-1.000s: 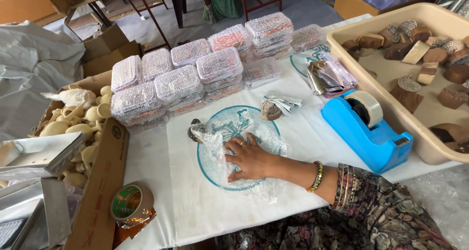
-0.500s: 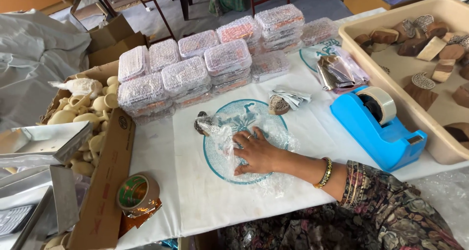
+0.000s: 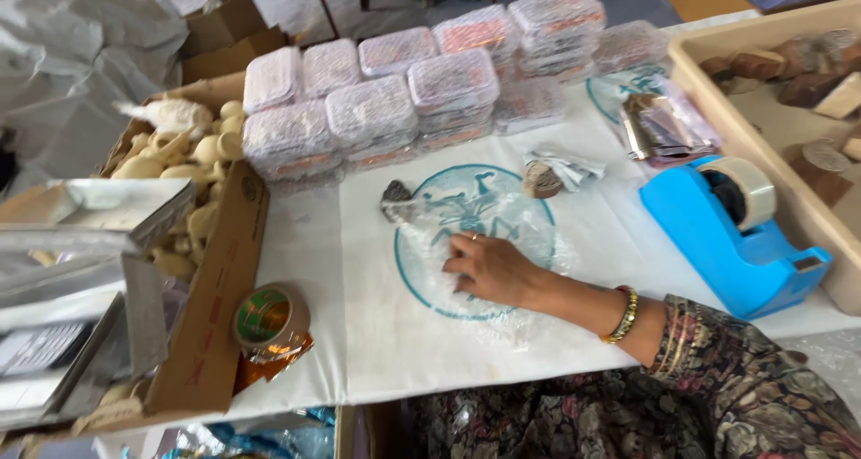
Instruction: The person wraps a small wooden object in bubble wrap and places it on the table. They then pick up a small plastic container, place a white cloth inside, and add a small orange packet. Finally, they place the wrapped wooden object into the container and close the lid.
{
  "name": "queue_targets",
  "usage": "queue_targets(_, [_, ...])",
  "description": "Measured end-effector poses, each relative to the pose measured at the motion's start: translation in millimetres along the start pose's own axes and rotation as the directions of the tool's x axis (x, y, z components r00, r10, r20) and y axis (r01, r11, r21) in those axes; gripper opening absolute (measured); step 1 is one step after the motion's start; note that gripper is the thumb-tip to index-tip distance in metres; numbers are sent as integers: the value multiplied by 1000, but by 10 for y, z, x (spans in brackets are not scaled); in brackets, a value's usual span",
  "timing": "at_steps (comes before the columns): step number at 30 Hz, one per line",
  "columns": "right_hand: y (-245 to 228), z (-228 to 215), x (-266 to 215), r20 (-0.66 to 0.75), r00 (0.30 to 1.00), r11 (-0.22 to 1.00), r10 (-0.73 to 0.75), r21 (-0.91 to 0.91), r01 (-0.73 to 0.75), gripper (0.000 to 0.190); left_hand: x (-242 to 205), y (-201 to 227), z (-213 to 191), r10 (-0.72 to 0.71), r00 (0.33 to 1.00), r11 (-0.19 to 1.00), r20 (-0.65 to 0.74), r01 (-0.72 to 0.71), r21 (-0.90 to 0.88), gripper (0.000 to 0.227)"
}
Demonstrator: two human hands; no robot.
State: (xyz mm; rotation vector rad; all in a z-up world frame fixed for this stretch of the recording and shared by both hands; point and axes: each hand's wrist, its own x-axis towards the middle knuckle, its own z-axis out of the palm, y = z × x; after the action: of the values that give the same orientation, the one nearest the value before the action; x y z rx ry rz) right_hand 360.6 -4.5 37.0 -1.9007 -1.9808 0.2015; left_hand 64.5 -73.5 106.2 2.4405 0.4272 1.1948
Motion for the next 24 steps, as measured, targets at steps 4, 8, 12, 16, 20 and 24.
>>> queue_targets(4, [-74, -50, 93, -166, 983, 995, -76, 47, 85, 17, 32, -361, -158, -61, 995, 997, -78, 64, 45, 14])
queue_targets(8, [-206, -42, 421, -216, 976, 986, -42, 149, 75, 36, 57, -792, -374, -119, 984, 988, -135, 131, 83, 13])
queue_targets(12, [-736, 58, 940, -208, 976, 852, 66, 522, 53, 46, 304, -1316, -659, -158, 970, 977, -187, 181, 116, 13])
queue_targets(16, [-1105, 532, 1409, -338, 923, 826, -185, 456, 333, 29, 445, -2079, -786, -277, 954, 842, -116, 299, 449, 34])
queue_targets(20, [-1336, 820, 1611, -416, 856, 803, -307, 370, 468, 44, 307, -2313, -686, -326, 938, 798, -120, 341, 498, 22])
queue_targets(24, [-1224, 983, 1790, -217, 947, 907, -237, 301, 296, 38, 213, -2391, -608, -313, 931, 818, -187, 364, 446, 23])
